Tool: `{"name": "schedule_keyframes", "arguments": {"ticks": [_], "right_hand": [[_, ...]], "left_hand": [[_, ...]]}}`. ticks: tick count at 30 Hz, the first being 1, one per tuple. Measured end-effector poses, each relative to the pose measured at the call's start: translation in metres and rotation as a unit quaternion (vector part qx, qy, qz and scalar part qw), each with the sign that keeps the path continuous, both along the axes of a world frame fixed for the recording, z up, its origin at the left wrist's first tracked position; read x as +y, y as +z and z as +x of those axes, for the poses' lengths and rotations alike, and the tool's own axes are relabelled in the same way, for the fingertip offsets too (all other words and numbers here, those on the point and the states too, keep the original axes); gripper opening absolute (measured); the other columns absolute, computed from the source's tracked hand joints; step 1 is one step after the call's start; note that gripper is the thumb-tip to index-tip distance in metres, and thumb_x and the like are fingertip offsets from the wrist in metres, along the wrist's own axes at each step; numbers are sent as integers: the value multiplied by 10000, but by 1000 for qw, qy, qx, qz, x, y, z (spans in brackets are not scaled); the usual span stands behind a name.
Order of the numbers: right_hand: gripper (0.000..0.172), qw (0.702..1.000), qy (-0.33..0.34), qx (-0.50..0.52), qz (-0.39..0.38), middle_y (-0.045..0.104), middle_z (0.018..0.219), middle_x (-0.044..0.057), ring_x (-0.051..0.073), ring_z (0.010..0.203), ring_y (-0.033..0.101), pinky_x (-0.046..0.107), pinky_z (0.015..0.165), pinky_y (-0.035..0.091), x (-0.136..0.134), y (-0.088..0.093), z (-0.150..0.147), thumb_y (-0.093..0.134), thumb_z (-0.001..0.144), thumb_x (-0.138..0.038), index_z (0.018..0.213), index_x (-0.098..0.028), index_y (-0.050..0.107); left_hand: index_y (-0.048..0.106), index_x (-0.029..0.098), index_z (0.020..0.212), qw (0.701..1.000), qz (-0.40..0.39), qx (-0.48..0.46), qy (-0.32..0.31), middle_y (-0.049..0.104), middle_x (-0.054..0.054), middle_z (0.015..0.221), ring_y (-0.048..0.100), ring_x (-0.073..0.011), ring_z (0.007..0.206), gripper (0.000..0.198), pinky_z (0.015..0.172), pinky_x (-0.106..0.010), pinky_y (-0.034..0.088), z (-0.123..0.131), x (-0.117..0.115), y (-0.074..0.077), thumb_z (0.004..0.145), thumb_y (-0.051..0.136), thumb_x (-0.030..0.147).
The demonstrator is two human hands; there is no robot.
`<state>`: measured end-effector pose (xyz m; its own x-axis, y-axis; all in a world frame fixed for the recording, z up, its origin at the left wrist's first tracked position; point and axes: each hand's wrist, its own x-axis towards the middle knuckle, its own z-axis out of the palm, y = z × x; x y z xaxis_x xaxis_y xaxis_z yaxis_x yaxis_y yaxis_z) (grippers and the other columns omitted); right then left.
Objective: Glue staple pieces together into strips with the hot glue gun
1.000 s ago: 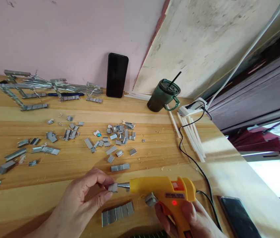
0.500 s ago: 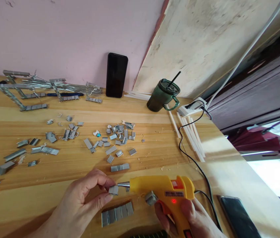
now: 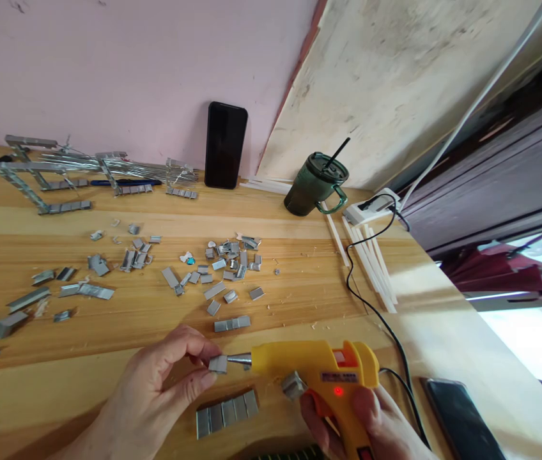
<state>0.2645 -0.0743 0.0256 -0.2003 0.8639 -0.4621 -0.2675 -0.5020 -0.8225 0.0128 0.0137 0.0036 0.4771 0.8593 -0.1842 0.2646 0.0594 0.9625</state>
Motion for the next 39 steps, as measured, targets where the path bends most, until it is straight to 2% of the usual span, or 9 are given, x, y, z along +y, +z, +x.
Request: {"name": "schedule_keyframes", "arguments": {"ticks": [6, 12, 17, 24, 32, 39], "right_hand": [[635, 999, 28, 0, 43, 503, 560, -1, 50, 440, 360, 171, 391, 220, 2, 0, -1, 545, 714, -758, 729, -126, 602], [605, 996, 37, 17, 77, 497, 554, -4, 50, 432, 363, 176, 398, 248, 5, -3, 0, 528, 754, -730, 699, -132, 600], [604, 998, 23, 11, 55, 504, 548, -8, 59, 427, 364, 192, 403, 249, 3, -2, -1, 547, 728, -742, 777, -141, 591], [671, 998, 48, -17, 44, 491, 567, 2, 56, 454, 364, 180, 396, 218, 3, 1, -1, 500, 713, -791, 696, -127, 595], [640, 996, 64, 12, 61, 499, 583, 2, 57, 454, 356, 175, 397, 234, 2, -2, 1, 497, 737, -769, 726, -136, 589], [624, 998, 60, 27, 22, 511, 607, 3, 61, 477, 356, 191, 436, 244, 1, 5, -1, 553, 706, -758, 745, -138, 600]], "left_hand": [[672, 341, 861, 1000, -5, -8, 5, 673, 28, 874, 641, -184, 867, 76, 779, -277, 534, -1, -1, 1, 806, 635, 379], [680, 355, 856, 1000, 0, 0, 17, 675, 31, 880, 647, -191, 874, 77, 777, -283, 546, 1, -1, 2, 798, 631, 369], [685, 357, 830, 1000, -1, -10, 28, 681, 36, 865, 653, -180, 831, 62, 749, -265, 548, 1, 1, 1, 779, 651, 367], [687, 337, 845, 1000, -14, -2, 15, 674, 25, 855, 645, -189, 848, 86, 767, -274, 535, 0, -1, 1, 794, 641, 390], [691, 309, 853, 999, -25, 2, 23, 688, 10, 880, 640, -201, 863, 127, 775, -293, 525, 1, -1, -1, 789, 645, 408], [692, 262, 855, 999, -27, 15, 23, 699, -2, 875, 655, -200, 848, 155, 771, -292, 530, 1, 1, 4, 791, 638, 391]]}}
